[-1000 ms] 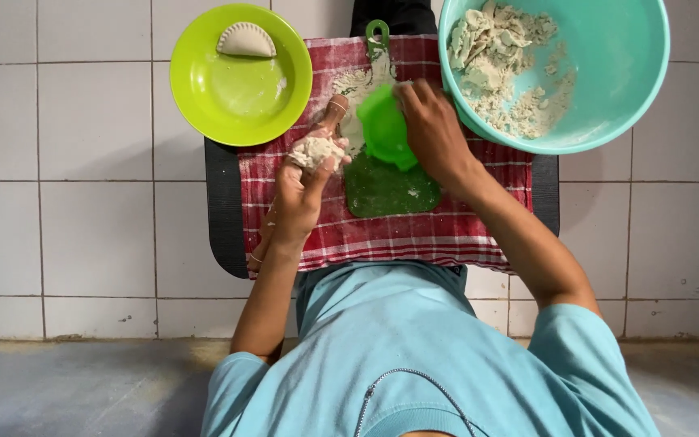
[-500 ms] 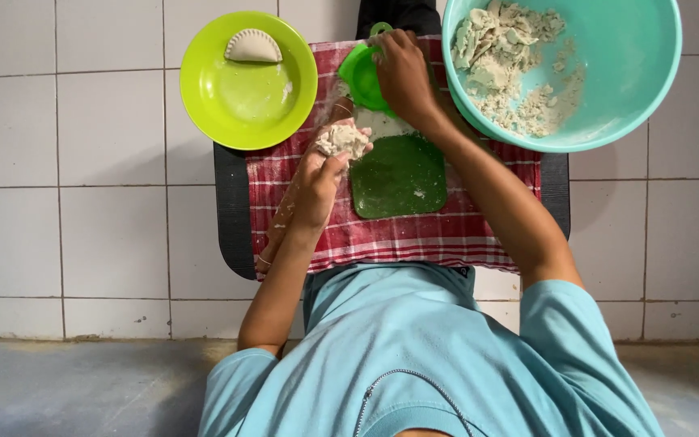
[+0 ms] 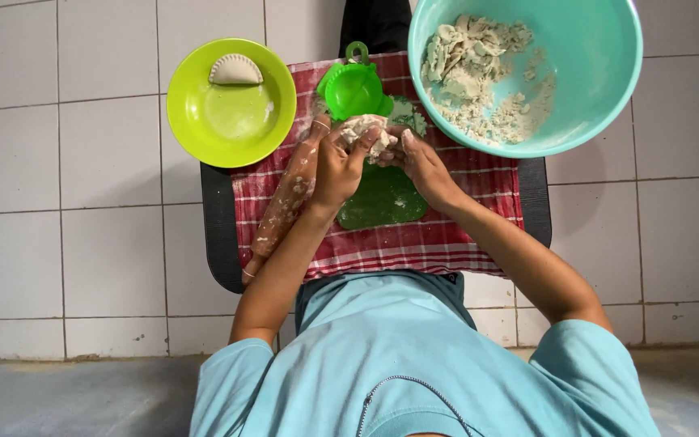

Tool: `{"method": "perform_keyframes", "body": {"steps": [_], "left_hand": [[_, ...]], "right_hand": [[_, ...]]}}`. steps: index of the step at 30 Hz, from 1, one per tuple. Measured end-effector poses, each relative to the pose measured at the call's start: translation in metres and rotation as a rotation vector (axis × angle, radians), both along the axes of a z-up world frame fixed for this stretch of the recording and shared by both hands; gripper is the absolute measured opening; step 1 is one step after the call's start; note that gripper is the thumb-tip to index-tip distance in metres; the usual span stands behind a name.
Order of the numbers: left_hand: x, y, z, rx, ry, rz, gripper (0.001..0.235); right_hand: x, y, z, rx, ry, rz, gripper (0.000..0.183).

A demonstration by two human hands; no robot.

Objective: Rolling out small pieces of dough and using a manual plastic mold to shape them into pastries.

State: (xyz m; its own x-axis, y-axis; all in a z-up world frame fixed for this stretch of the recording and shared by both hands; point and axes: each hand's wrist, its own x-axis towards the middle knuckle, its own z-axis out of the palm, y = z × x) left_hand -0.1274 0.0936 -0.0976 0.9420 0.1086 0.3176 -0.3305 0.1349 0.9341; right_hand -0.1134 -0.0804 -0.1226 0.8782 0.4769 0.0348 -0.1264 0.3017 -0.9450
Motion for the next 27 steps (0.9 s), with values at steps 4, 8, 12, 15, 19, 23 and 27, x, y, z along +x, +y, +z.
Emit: {"method": "perform_keyframes", "body": {"steps": [4, 8, 12, 15, 19, 23, 27], "left_hand": [[0.000, -0.012, -0.003, -0.026, 0.064, -0.040, 0.025], [-0.010, -0.013, 0.015, 0.037, 0.089, -0.164, 0.041], [-0.007, -0.011, 0.017, 0.238, 0.138, -0.179, 0.040], [-0.010, -0.015, 0.012, 0.208, 0.113, -0.109, 0.037], [-0.006, -0.017, 0.006, 0.188, 0.058, -0.124, 0.035], [0.002, -0.010, -0.009, 0.283, 0.002, -0.153, 0.048], [-0.012, -0.017, 0.039, 0.218, 0.074, -0.189, 0.062]], "right_hand": [[0.006, -0.006, -0.023, 0.152, 0.144, -0.003, 0.062], [0.006, -0.011, -0.017, 0.150, 0.209, 0.077, 0.067], [0.010, -0.014, -0.020, 0.195, 0.354, 0.200, 0.074], [0.011, -0.016, -0.019, 0.183, 0.363, 0.229, 0.070], [0.012, -0.017, -0.019, 0.181, 0.324, 0.246, 0.063], [0.008, -0.016, -0.010, 0.166, 0.360, 0.249, 0.065], [0.004, -0.016, 0.004, 0.153, 0.437, 0.227, 0.068]]}}
